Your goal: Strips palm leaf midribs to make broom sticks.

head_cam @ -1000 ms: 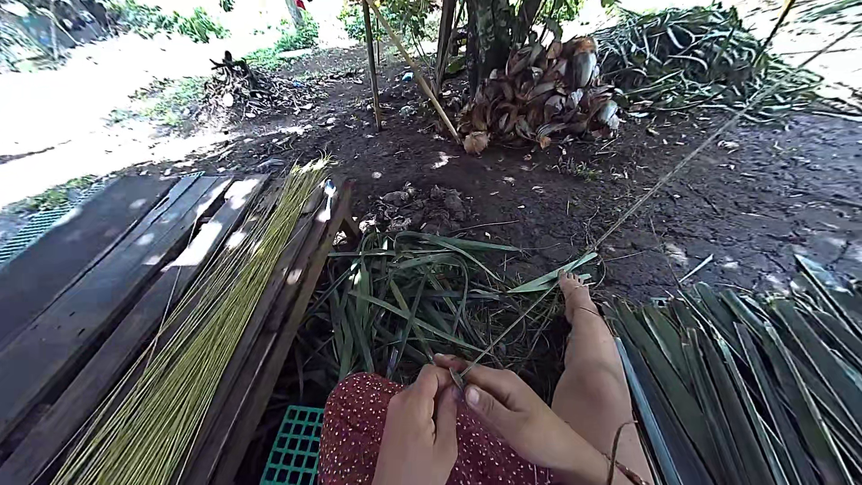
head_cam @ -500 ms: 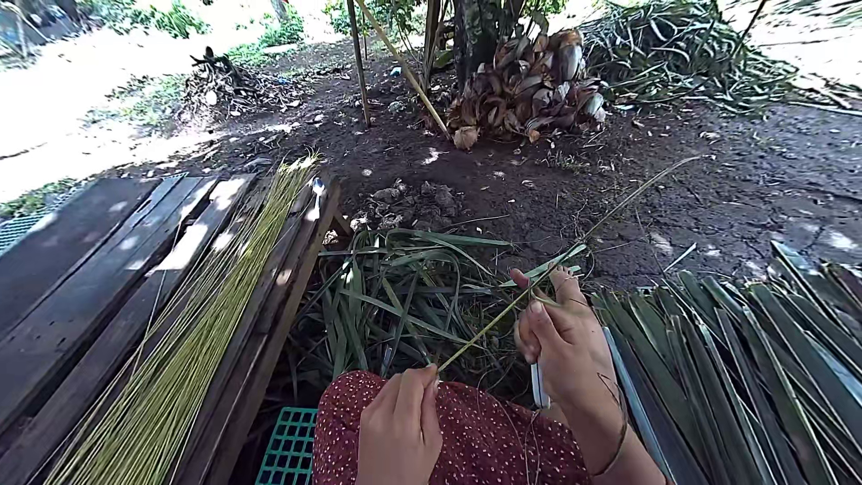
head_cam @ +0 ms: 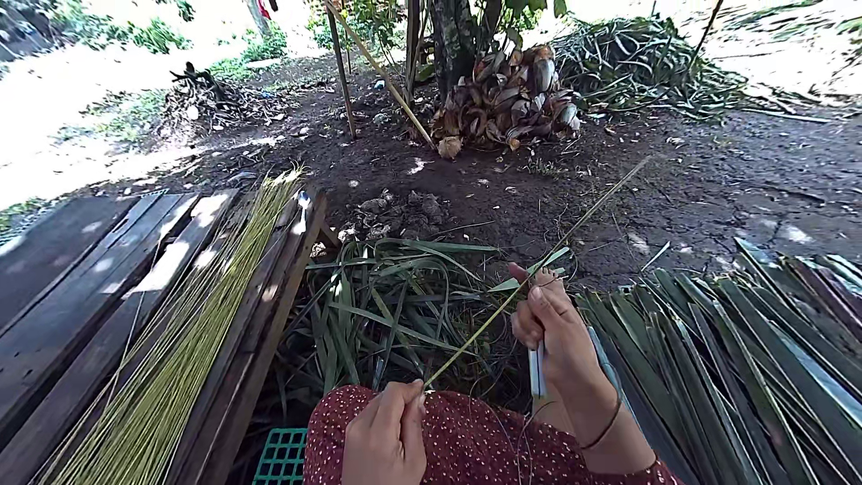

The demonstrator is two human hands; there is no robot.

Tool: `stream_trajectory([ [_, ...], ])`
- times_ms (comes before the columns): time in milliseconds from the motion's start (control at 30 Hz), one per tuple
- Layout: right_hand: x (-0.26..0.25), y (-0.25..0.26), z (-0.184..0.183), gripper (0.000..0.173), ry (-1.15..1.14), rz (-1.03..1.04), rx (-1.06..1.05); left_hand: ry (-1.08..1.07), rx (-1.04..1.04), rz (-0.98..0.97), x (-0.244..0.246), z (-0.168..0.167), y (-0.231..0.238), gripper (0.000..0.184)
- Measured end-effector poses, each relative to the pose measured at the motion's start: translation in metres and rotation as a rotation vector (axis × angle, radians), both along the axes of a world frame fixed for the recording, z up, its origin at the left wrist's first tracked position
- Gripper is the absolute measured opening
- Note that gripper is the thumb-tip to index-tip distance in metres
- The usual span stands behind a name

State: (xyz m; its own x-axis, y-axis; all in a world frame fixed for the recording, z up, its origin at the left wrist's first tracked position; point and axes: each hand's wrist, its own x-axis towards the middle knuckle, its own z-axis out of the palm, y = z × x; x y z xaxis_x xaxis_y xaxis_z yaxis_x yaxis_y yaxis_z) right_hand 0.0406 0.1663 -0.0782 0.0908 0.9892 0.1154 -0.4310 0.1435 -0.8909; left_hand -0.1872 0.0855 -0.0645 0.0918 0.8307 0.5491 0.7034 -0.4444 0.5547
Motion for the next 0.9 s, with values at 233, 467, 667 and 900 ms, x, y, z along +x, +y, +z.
stream_trajectory([
  [233,-0.034,-0.041,-0.01,0.044,-0.177,0.646,0.083,-0.144,-0.17,-0.058,0.01,0.003,0.006,0.013],
  [467,0.015,-0.001,-0.002,0.039,-0.04,0.112,0.064,-0.213,-0.281,-0.125,-0.008,0.012,-0.002,0.013],
  [667,0.009,-0.014,0.005,0.042,-0.045,0.208,0.013,-0.101,-0.187,-0.076,-0.005,0.007,0.0,0.015],
  [900,0.026,-0.002,-0.001,0.038,-0.083,0.18,0.038,0.082,-0.001,-0.044,-0.018,0.003,-0.003,0.02],
])
